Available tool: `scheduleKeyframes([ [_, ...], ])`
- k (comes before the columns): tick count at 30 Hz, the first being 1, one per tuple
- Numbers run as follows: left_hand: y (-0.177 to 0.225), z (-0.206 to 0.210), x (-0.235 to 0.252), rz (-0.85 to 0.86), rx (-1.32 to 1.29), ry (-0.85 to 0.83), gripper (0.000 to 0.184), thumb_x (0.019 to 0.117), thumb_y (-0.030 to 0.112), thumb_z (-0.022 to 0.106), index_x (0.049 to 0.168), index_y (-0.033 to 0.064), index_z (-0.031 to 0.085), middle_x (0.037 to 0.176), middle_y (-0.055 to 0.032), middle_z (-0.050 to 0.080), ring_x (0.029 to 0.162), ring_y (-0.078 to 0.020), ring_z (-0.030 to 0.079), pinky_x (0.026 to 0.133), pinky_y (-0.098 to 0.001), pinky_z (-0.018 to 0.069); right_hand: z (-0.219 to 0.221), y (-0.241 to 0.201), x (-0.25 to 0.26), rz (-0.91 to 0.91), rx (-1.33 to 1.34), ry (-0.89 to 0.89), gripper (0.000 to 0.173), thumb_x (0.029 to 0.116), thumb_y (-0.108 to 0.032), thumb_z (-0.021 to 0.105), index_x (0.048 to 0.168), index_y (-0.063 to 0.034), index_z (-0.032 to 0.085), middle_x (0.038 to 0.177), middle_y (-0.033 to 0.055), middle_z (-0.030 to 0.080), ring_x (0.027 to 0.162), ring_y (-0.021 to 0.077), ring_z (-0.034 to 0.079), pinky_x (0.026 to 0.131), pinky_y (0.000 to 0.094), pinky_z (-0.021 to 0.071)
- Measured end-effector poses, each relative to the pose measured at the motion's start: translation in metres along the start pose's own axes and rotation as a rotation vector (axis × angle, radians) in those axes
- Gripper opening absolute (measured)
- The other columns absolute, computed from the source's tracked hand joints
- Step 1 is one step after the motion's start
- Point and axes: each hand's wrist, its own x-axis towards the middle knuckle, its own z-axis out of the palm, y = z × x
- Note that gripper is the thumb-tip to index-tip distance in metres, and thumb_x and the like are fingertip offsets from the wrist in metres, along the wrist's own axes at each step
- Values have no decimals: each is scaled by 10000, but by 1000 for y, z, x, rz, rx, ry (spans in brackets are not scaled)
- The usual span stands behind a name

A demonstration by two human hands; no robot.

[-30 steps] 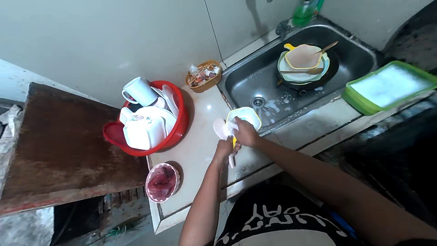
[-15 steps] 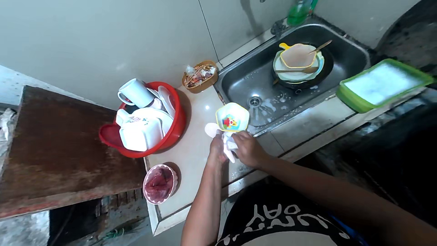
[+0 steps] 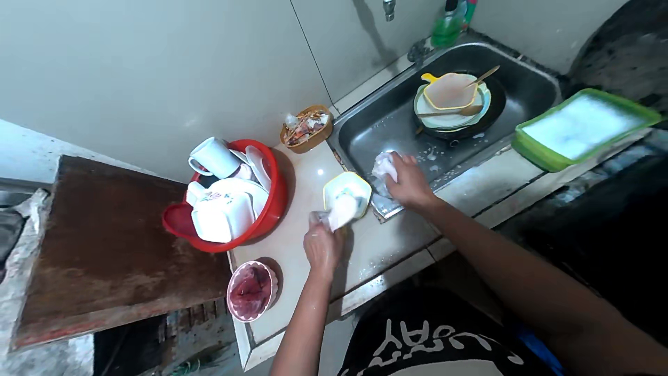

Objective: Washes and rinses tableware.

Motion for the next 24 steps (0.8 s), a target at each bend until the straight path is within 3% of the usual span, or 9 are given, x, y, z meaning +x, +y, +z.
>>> scheduleKeyframes([
  [3, 15, 21, 10, 165, 206, -155, 344, 914, 283, 749, 1177, 61, 744, 1265, -174, 672, 904, -362, 725, 767, -563, 597, 8, 13, 1, 180, 333, 52, 421, 1014, -165, 597, 1400, -4, 555, 1349, 239, 605, 1278, 364, 576, 1074, 564, 458],
  [6, 22, 34, 27, 252, 310, -186, 246, 947, 209, 685, 1061, -1, 740, 1092, -201, 714, 1019, -393, 698, 815, -562, 574, 11, 24, -2, 328, 645, 123, 441, 1049, -191, 563, 1449, -20, 491, 1296, 224, 633, 1154, 294, 647, 1001, 501, 517],
  [8, 19, 25, 40, 301, 154, -114, 236, 883, 168, 728, 1045, -3, 750, 1084, -209, 710, 1060, -403, 677, 847, -571, 569, 4, 30, -4, 360, 730, 186, 450, 1068, -210, 522, 1462, -1, 466, 1348, 222, 603, 1211, 269, 614, 1041, 462, 494],
  [10, 17, 11, 50, 206, -245, -154, 258, 928, 81, 670, 1139, -62, 706, 1176, -239, 674, 1150, -380, 633, 992, -570, 507, 0, 32, -6, 343, 766, 242, 454, 1096, -199, 446, 1485, 34, 436, 1440, 247, 541, 1316, 277, 547, 1113, 447, 432],
  [11, 15, 9, 55, 109, -460, -185, 274, 990, 100, 615, 1209, -55, 671, 1183, -207, 683, 1128, -307, 653, 1004, -514, 520, 1, 29, -8, 303, 748, 252, 456, 1096, -181, 423, 1490, 49, 426, 1464, 261, 518, 1348, 286, 524, 1136, 441, 414],
  [15, 38, 11, 63, -109, -769, -200, 298, 1087, 250, 518, 1260, 20, 594, 979, -114, 641, 744, -143, 599, 650, -339, 532, 4, -8, -21, -76, 253, 168, 431, 997, -183, 631, 1350, 62, 609, 1370, 281, 591, 1345, 430, 502, 1138, 561, 402],
  [18, 53, 19, 52, -8, -718, -91, 296, 1039, 74, 529, 1305, -41, 593, 1140, -190, 683, 1043, -229, 665, 953, -447, 537, 12, -22, -19, -414, 4, 201, 306, 882, -126, 734, 1170, -24, 748, 1279, 218, 669, 1300, 444, 548, 1041, 607, 467],
  [22, 63, 23, 31, 50, -796, 69, 278, 1047, 156, 561, 1248, -23, 635, 1109, -119, 700, 1022, -129, 668, 961, -355, 543, -14, -11, 24, -199, 93, 201, 281, 942, -61, 655, 1202, 24, 720, 1254, 250, 663, 1258, 443, 562, 1071, 570, 453],
  [24, 60, 24, 44, -35, -840, 57, 301, 1056, 196, 565, 1268, -9, 623, 1070, -122, 691, 926, -143, 657, 865, -367, 557, -12, -20, 18, -274, 104, 192, 273, 911, -49, 687, 1170, 20, 734, 1258, 251, 660, 1261, 438, 562, 1067, 567, 464],
])
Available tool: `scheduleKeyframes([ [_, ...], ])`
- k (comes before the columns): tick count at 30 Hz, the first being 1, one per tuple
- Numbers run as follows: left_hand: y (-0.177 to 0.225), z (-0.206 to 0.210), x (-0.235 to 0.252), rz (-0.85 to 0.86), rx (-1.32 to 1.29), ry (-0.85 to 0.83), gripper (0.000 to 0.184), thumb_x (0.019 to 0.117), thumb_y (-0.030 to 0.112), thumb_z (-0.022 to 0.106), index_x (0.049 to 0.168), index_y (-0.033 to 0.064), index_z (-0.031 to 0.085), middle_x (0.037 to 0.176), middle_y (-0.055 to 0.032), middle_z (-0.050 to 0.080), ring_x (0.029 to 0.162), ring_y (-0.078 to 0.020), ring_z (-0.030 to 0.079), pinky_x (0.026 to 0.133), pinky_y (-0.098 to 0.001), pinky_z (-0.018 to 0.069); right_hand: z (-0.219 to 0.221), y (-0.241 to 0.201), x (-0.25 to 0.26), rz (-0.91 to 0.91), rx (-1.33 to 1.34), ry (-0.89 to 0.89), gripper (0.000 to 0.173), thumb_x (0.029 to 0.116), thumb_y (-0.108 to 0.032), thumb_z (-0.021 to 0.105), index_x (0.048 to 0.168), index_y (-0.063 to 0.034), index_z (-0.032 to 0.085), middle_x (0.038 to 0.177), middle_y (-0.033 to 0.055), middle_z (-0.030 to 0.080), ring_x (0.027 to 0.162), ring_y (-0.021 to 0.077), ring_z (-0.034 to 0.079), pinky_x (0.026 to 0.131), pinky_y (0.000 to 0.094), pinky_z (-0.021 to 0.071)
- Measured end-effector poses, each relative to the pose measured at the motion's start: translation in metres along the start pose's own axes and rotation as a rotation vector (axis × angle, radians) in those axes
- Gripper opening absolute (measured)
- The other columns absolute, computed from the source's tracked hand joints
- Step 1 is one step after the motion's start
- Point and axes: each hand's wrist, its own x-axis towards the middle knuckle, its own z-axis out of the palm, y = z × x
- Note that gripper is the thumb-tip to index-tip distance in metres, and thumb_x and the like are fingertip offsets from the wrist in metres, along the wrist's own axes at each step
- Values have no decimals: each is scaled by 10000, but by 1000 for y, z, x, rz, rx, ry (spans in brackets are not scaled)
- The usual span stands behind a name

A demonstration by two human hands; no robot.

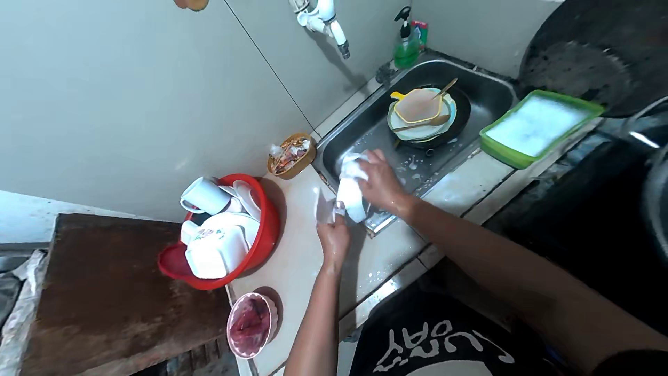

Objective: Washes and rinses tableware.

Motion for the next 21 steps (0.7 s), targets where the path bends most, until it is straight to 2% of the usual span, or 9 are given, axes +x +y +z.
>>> scheduleKeyframes([
  [2, -5, -3, 17, -53, 0, 24, 300, 1043, 160, 553, 1287, -13, 583, 997, -146, 664, 789, -184, 635, 720, -399, 562, 14, -15, -15, -150, 46, -37, 258, 875, -43, 722, 1125, 13, 755, 1238, 241, 678, 1245, 423, 585, 1053, 552, 481],
  [3, -5, -4, 20, -52, -8, 38, 281, 1044, 158, 552, 1270, -7, 583, 943, -125, 642, 702, -160, 595, 631, -364, 534, 16, -16, -15, -165, 66, -39, 251, 881, -43, 717, 1121, 18, 753, 1232, 241, 680, 1236, 421, 593, 1048, 549, 486],
  [6, 15, -12, 10, 59, -81, 34, 249, 1057, 197, 558, 1213, 12, 616, 920, -46, 657, 666, -72, 592, 591, -257, 528, -7, 6, 23, 58, 57, -22, 289, 963, -52, 625, 1217, 69, 693, 1284, 289, 636, 1252, 465, 563, 1072, 581, 445],
  [8, 27, -17, 11, 112, -85, 8, 234, 1060, 198, 550, 1171, 11, 634, 898, -18, 656, 643, -47, 580, 578, -229, 518, -10, 11, 31, 87, 54, 63, 296, 956, -45, 611, 1222, 57, 691, 1287, 265, 636, 1250, 445, 561, 1076, 564, 444],
  [10, 23, -16, 24, 82, -59, 19, 235, 1070, 223, 534, 1054, 26, 660, 790, -3, 643, 552, -46, 546, 507, -234, 491, -3, -9, 19, -60, 75, 110, 268, 934, -53, 642, 1175, 29, 723, 1253, 234, 664, 1240, 416, 574, 1073, 538, 456],
  [13, 19, -14, 33, 22, -88, -8, 163, 1037, 104, 530, 1148, -4, 582, 793, -39, 607, 510, -75, 521, 466, -257, 488, 17, -29, 15, -357, 13, 48, 254, 883, -95, 692, 1113, -13, 760, 1198, 180, 711, 1226, 394, 603, 1043, 546, 481],
  [15, 23, -16, 28, 23, -179, 11, 182, 1060, 141, 533, 1164, 19, 619, 866, -33, 663, 572, -73, 599, 479, -251, 532, 7, -26, 36, -258, 23, 6, 251, 935, -118, 667, 1144, -9, 753, 1213, 175, 711, 1218, 378, 609, 1039, 534, 484],
  [17, 31, -21, 21, 21, -293, 31, 154, 1074, 175, 513, 1136, 65, 601, 865, 6, 662, 666, -66, 656, 565, -261, 589, -13, -15, 56, -41, 121, -16, 281, 987, -105, 601, 1214, 17, 714, 1255, 205, 687, 1243, 366, 604, 1082, 531, 458],
  [21, 42, -28, 26, -86, -593, 106, 154, 1094, 226, 474, 1127, 109, 568, 893, 17, 666, 778, -73, 681, 701, -284, 611, -18, 0, 48, 129, 305, 152, 343, 1013, -80, 547, 1307, 81, 619, 1297, 247, 644, 1228, 314, 625, 1087, 472, 472],
])
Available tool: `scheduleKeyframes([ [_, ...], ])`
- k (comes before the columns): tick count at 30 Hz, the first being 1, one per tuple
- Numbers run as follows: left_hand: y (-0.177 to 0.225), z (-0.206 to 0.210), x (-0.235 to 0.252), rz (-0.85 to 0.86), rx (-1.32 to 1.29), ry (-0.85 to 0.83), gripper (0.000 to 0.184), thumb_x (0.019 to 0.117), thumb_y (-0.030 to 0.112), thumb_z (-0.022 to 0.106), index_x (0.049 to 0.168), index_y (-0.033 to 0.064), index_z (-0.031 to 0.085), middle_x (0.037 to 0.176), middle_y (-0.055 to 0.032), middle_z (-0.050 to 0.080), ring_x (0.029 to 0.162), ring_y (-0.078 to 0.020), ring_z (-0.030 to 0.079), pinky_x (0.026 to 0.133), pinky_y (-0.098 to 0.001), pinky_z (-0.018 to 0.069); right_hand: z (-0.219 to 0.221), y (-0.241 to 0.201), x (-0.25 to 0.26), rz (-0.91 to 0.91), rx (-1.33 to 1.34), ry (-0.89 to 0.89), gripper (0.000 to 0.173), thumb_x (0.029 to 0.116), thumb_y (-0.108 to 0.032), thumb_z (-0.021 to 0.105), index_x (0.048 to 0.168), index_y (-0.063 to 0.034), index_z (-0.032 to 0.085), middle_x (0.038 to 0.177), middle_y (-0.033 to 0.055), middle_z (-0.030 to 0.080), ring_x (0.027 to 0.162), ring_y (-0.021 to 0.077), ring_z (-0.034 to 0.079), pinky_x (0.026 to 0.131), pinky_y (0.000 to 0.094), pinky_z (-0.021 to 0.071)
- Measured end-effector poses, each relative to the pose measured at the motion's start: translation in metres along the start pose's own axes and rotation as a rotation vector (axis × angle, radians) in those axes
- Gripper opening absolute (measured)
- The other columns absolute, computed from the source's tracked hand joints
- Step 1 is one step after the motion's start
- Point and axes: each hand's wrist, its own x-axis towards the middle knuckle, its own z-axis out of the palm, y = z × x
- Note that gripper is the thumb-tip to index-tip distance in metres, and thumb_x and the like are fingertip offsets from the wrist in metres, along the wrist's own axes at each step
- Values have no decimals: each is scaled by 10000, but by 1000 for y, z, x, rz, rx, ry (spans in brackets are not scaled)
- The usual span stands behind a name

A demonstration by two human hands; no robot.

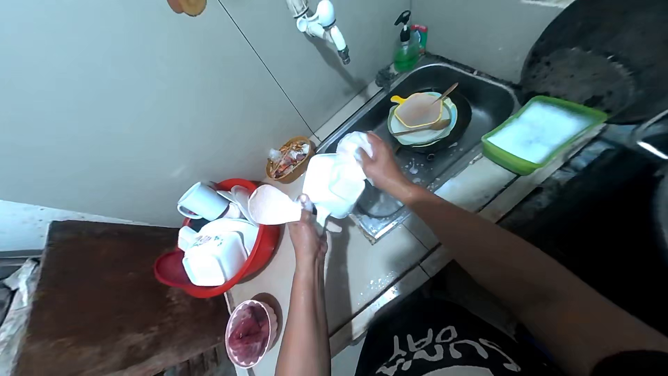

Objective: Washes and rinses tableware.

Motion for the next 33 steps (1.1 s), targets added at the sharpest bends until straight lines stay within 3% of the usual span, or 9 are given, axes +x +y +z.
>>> scheduleKeyframes([
  [3, 1, 0, 8, -84, -200, 71, 251, 1114, 295, 417, 1203, 106, 555, 987, -18, 663, 901, -108, 682, 799, -323, 603, 15, -2, -27, 44, 88, 105, 412, 1024, -72, 524, 1394, 111, 527, 1390, 295, 571, 1320, 339, 563, 1133, 458, 437],
  [8, -4, 21, 9, -238, -388, 174, 243, 1123, 309, 335, 1190, 150, 507, 931, -7, 602, 824, -117, 654, 731, -304, 589, 40, -14, -71, 93, 22, 116, 517, 998, -101, 561, 1454, 108, 438, 1491, 356, 420, 1400, 437, 450, 1158, 520, 405],
  [11, -16, 26, 9, -261, -375, 144, 293, 1128, 342, 303, 1124, 141, 516, 861, 2, 581, 767, -99, 624, 705, -284, 562, 51, -9, -95, -190, -110, 7, 434, 841, -31, 696, 1254, 95, 644, 1334, 340, 563, 1291, 487, 522, 1078, 579, 457],
  [13, -20, 22, 2, -235, -317, 88, 316, 1125, 336, 343, 1127, 122, 574, 858, -1, 656, 767, -77, 668, 687, -263, 581, 51, -3, -87, -490, -243, -121, 331, 776, -8, 726, 1106, -1, 747, 1182, 236, 687, 1204, 444, 601, 996, 574, 504],
  [16, -19, 23, -2, -194, -260, 60, 232, 1107, 259, 392, 1046, 141, 582, 779, 27, 631, 661, -53, 626, 602, -225, 547, 42, -12, -65, -694, -387, -232, 301, 817, -1, 735, 1108, -76, 749, 1164, 187, 700, 1198, 432, 618, 877, 592, 546],
  [19, -13, 30, -4, -198, -205, 138, 276, 1118, 322, 388, 1111, 120, 577, 830, 5, 624, 711, -74, 630, 653, -251, 553, 45, -21, -56, -576, -382, -132, 328, 813, -46, 732, 1141, -63, 748, 1203, 246, 670, 1185, 469, 605, 887, 602, 534],
  [24, -13, 23, -27, -238, -154, 188, 291, 1120, 306, 405, 1264, 82, 521, 1002, -42, 612, 879, -106, 642, 780, -296, 568, 27, -23, -4, -22, -325, -153, 462, 945, -141, 690, 1374, 7, 607, 1344, 273, 585, 1282, 465, 529, 1025, 595, 478],
  [30, -29, 12, -13, -271, -127, 211, 221, 1104, 269, 399, 1080, 111, 552, 805, 0, 573, 683, -89, 594, 628, -274, 541, 38, -30, -51, -378, -319, -367, 393, 841, -39, 750, 1225, 20, 687, 1272, 245, 634, 1235, 442, 563, 1008, 570, 486],
  [33, -25, 9, -19, -269, -90, 203, 245, 1110, 305, 426, 1168, 97, 541, 874, -14, 564, 761, -98, 603, 697, -300, 556, 29, -19, -20, -178, -319, -319, 436, 956, -97, 668, 1361, 52, 601, 1360, 276, 591, 1302, 458, 528, 1070, 578, 455],
])
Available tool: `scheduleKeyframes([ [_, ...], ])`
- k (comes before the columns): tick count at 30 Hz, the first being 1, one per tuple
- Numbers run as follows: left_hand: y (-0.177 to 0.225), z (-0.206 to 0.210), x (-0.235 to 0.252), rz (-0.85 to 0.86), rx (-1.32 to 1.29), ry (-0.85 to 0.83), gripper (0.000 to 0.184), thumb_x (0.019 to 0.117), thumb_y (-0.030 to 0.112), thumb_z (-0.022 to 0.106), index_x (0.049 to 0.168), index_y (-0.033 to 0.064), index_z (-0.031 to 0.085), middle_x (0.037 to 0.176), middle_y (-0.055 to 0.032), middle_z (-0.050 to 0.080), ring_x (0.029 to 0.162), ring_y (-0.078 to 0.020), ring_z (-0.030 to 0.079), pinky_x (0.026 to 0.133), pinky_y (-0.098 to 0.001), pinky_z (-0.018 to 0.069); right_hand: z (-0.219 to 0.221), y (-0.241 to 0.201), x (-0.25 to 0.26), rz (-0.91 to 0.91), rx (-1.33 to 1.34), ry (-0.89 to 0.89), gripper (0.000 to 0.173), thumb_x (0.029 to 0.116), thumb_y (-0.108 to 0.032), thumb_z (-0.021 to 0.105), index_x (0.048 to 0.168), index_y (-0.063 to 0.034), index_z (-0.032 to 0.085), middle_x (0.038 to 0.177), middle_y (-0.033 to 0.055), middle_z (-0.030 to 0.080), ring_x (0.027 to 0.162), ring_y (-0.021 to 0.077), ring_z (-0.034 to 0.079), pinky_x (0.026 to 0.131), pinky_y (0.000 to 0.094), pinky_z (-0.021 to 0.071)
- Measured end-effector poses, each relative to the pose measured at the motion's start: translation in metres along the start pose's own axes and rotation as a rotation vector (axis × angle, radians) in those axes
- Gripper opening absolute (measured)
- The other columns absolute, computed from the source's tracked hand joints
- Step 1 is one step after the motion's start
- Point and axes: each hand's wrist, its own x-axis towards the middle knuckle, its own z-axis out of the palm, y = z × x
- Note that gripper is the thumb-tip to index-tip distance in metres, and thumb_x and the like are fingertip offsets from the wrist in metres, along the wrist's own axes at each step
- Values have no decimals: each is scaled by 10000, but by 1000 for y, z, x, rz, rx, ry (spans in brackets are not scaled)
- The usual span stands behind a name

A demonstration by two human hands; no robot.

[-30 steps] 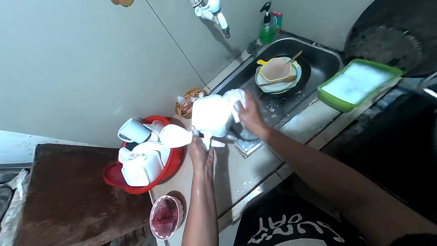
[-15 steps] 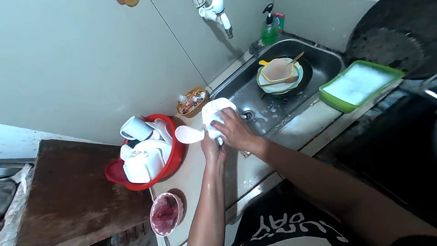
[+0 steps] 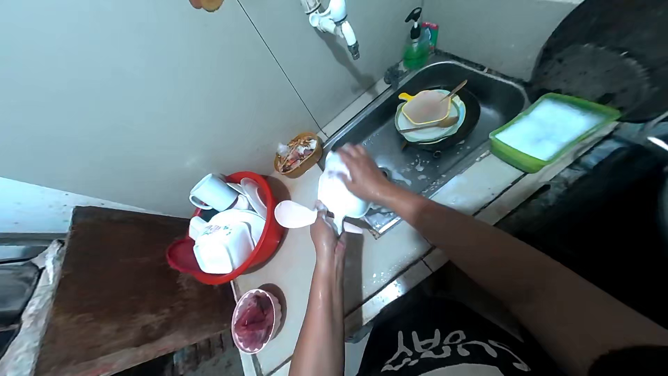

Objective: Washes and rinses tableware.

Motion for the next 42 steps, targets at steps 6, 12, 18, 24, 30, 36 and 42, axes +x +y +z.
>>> scheduleKeyframes([
  [6, -8, -4, 5, 17, -19, -13, 230, 1111, 266, 395, 1106, 98, 552, 828, -6, 582, 707, -84, 604, 653, -273, 551, 14, -18, -21, -183, -121, -37, 387, 898, -111, 739, 1259, 12, 672, 1327, 251, 616, 1286, 452, 540, 1035, 578, 477],
  [12, 3, -15, 8, 86, 116, -103, 287, 1111, 298, 437, 1255, 67, 529, 969, -36, 608, 846, -107, 635, 767, -317, 574, -11, 2, 29, 80, -10, -148, 370, 1020, -215, 600, 1338, -30, 641, 1327, 213, 640, 1278, 412, 570, 1011, 623, 476],
  [18, 12, -7, 8, 18, -166, 16, 257, 1112, 343, 404, 1143, 130, 544, 909, -4, 581, 800, -102, 621, 713, -308, 569, 10, 15, 0, 258, 330, 309, 440, 1045, -149, 520, 1427, 69, 504, 1400, 298, 550, 1336, 386, 537, 1133, 514, 430],
  [24, -11, -8, 21, -70, -294, 1, 316, 1129, 353, 327, 1258, 115, 490, 1005, -35, 595, 896, -128, 635, 791, -319, 568, 48, -17, -60, 227, 76, 187, 516, 907, -86, 709, 1367, 89, 556, 1403, 346, 498, 1327, 503, 489, 1066, 581, 471],
  [30, -21, -7, 22, 34, -215, -99, 386, 1132, 352, 300, 1098, 80, 572, 826, -16, 632, 748, -91, 643, 700, -283, 566, 52, -42, -73, 110, -73, -57, 365, 923, -61, 690, 1278, 15, 653, 1233, 205, 656, 1220, 396, 594, 975, 531, 531],
  [36, -2, -21, 38, 96, -209, -45, 320, 1129, 329, 308, 1240, 104, 506, 963, -12, 592, 855, -96, 624, 775, -305, 560, 12, -36, -73, 103, 249, -370, 304, 1006, -96, 603, 1277, 37, 632, 1252, 229, 654, 1192, 345, 632, 1054, 518, 484],
  [42, 8, -14, 29, 76, -205, 7, 294, 1132, 337, 331, 1218, 120, 510, 946, -5, 581, 837, -85, 621, 762, -267, 560, 14, -20, -72, 67, 70, 134, 361, 900, -69, 707, 1231, 68, 661, 1213, 254, 656, 1181, 425, 607, 1004, 552, 502],
])
